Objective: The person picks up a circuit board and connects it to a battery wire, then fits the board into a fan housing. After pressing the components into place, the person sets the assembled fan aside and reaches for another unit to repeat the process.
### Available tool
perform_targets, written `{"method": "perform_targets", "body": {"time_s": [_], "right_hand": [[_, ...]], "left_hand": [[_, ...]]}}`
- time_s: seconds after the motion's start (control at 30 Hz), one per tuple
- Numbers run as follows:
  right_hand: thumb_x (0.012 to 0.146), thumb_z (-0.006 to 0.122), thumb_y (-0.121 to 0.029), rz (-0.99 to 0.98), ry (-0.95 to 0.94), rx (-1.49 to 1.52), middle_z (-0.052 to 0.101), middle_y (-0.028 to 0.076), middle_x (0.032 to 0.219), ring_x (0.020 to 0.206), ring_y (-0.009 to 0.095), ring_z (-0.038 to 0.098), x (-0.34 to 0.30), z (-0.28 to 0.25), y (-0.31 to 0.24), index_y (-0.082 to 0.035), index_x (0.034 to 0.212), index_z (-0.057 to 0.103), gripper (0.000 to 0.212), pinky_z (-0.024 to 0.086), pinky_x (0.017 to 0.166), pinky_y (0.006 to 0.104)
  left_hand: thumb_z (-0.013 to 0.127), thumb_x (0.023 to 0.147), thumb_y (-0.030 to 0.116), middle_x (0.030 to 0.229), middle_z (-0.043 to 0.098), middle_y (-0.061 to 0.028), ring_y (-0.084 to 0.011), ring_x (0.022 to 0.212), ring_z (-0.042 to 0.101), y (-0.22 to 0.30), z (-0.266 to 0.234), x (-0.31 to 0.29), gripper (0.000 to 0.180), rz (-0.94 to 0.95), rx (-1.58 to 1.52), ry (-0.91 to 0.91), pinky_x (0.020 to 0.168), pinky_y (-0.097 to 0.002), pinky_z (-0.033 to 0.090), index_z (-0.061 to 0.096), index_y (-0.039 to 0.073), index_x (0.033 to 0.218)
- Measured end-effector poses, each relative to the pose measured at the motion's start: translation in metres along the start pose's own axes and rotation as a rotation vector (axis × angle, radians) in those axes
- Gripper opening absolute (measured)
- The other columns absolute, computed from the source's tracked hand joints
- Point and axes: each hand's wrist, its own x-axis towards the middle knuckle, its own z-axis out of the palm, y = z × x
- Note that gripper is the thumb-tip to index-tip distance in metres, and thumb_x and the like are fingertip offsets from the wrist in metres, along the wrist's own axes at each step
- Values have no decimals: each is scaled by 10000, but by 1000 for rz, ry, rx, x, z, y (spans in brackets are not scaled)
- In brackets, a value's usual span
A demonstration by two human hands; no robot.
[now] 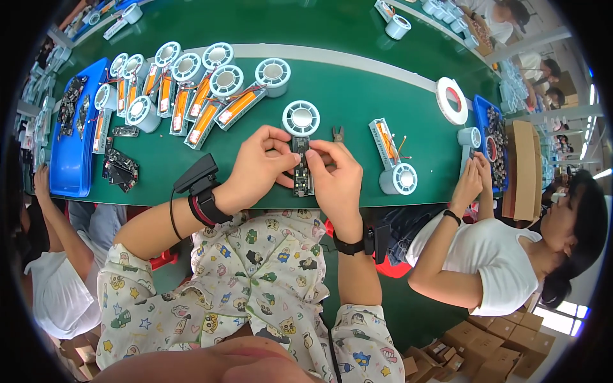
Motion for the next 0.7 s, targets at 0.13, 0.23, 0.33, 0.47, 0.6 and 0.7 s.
{"method": "perform_targets", "body": {"time_s": [0.13,0.23,0.33,0.47,0.6,0.7], "right_hand": [[949,702,-14,16,39,9,712,35,937,812,79,656,-1,5,2,23,1100,721,156,520,669,224],[948,701,-12,45,35,25,713,35,942,808,75,653,1,5,-1,23,1085,715,142,516,658,224],[946,699,-8,104,-4,54,712,29,941,804,69,648,5,5,-5,21,1072,708,130,512,651,224],[948,685,8,132,-24,114,697,15,924,788,59,633,7,0,-3,20,1082,696,135,505,635,226],[955,670,18,147,-11,146,679,3,908,782,54,626,6,2,1,18,1083,678,129,499,651,219],[960,655,27,60,16,113,669,-1,913,779,50,619,6,8,5,13,1080,665,121,494,679,212]], "left_hand": [[731,909,-6,1000,592,-107,-172,793,695,6,0,3,391,-58,63,-9,593,-310,653,481,-53,1206],[722,913,-12,1005,581,-112,-178,786,691,8,-1,5,385,-93,83,-31,593,-327,661,468,-51,1199],[713,943,11,1006,589,-112,-175,792,670,12,-3,2,345,-123,106,-21,636,-353,674,465,-25,1179],[699,954,8,1018,572,-115,-183,811,669,10,-2,5,346,-201,-35,-83,635,-375,680,444,-19,1188],[686,964,7,1018,557,-113,-190,829,670,8,0,6,339,-209,-99,-86,629,-386,682,424,-12,1179],[680,966,7,1019,552,-112,-193,819,675,7,0,6,334,-188,-60,-79,613,-385,681,412,-8,1165]]}}
